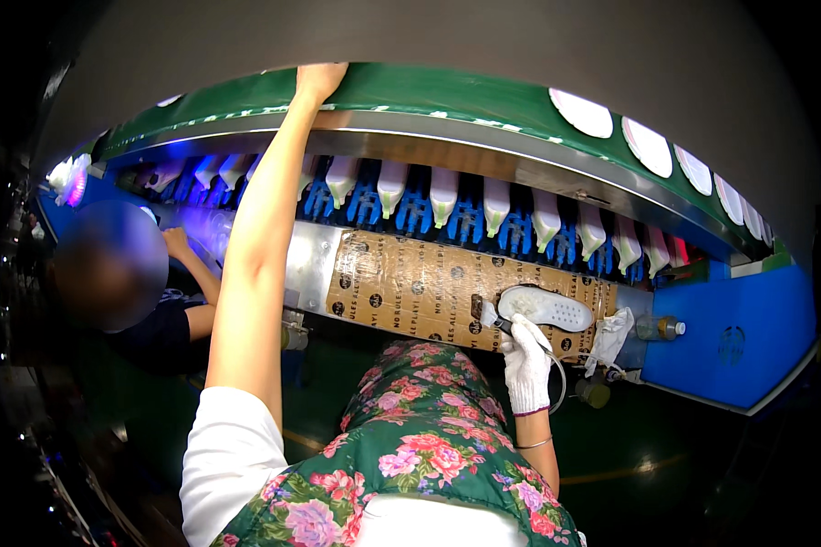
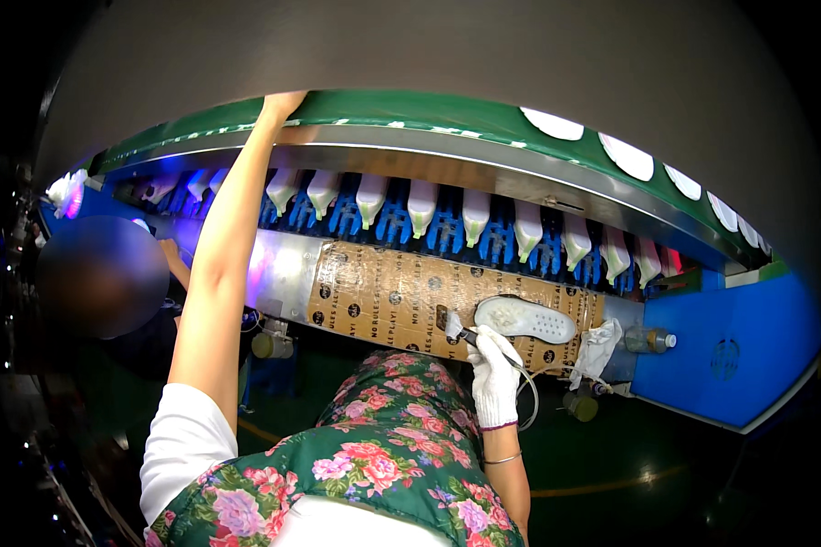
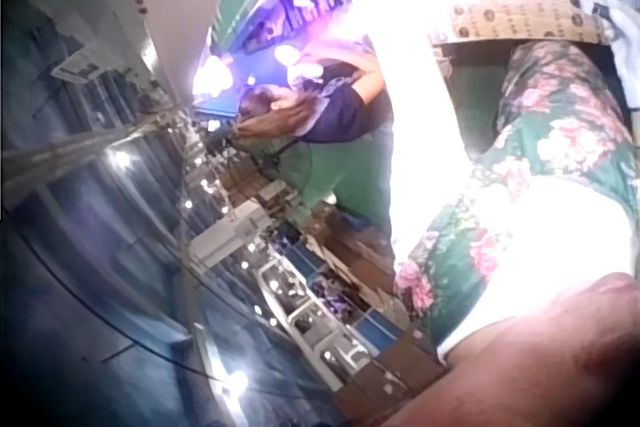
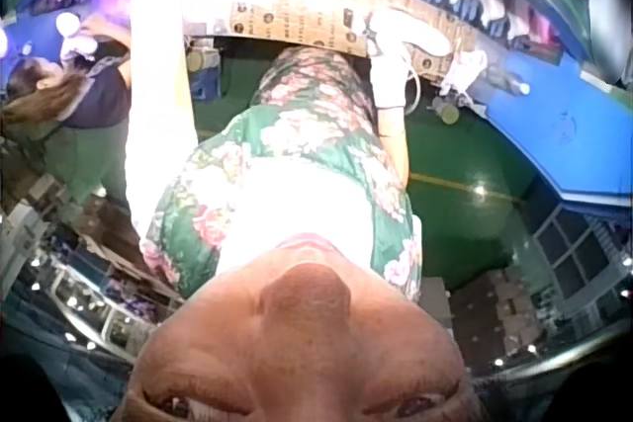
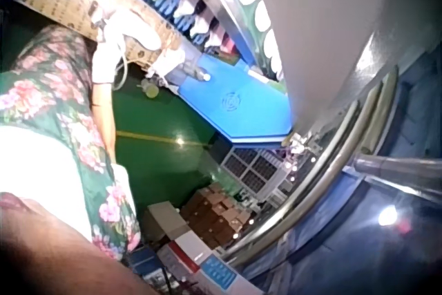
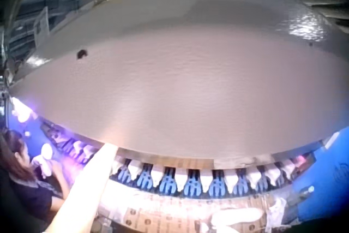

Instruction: The person takes shoe soles from a conveyor belt, coats their surfaces using a brush applicator tool, and places them back onto the conveyor belt.

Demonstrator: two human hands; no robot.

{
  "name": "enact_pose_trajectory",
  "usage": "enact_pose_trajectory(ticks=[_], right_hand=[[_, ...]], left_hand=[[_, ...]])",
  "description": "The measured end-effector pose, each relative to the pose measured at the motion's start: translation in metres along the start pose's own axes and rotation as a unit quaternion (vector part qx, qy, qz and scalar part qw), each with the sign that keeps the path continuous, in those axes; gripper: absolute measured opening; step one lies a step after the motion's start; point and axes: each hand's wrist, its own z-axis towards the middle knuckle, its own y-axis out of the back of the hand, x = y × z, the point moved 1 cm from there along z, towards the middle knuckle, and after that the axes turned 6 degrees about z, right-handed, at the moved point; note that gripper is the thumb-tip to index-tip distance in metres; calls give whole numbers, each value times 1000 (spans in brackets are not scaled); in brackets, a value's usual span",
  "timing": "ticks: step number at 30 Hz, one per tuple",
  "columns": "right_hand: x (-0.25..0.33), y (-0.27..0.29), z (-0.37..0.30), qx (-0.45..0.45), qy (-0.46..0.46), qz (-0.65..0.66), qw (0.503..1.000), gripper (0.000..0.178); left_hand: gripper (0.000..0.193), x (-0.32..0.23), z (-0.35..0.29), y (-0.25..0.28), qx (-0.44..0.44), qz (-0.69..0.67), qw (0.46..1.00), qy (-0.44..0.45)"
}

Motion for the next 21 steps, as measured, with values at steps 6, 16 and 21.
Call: enact_pose_trajectory(ticks=[6,16,21], right_hand=[[10,-18,3,40,13,-15,999,29],[70,-99,-19,187,44,18,981,24],[61,-155,-47,346,76,-140,924,18]], left_hand=[[25,-43,-95,81,-16,-383,917,106],[31,-76,-234,207,-195,-403,840,307],[18,-139,-289,120,91,-600,696,384]])
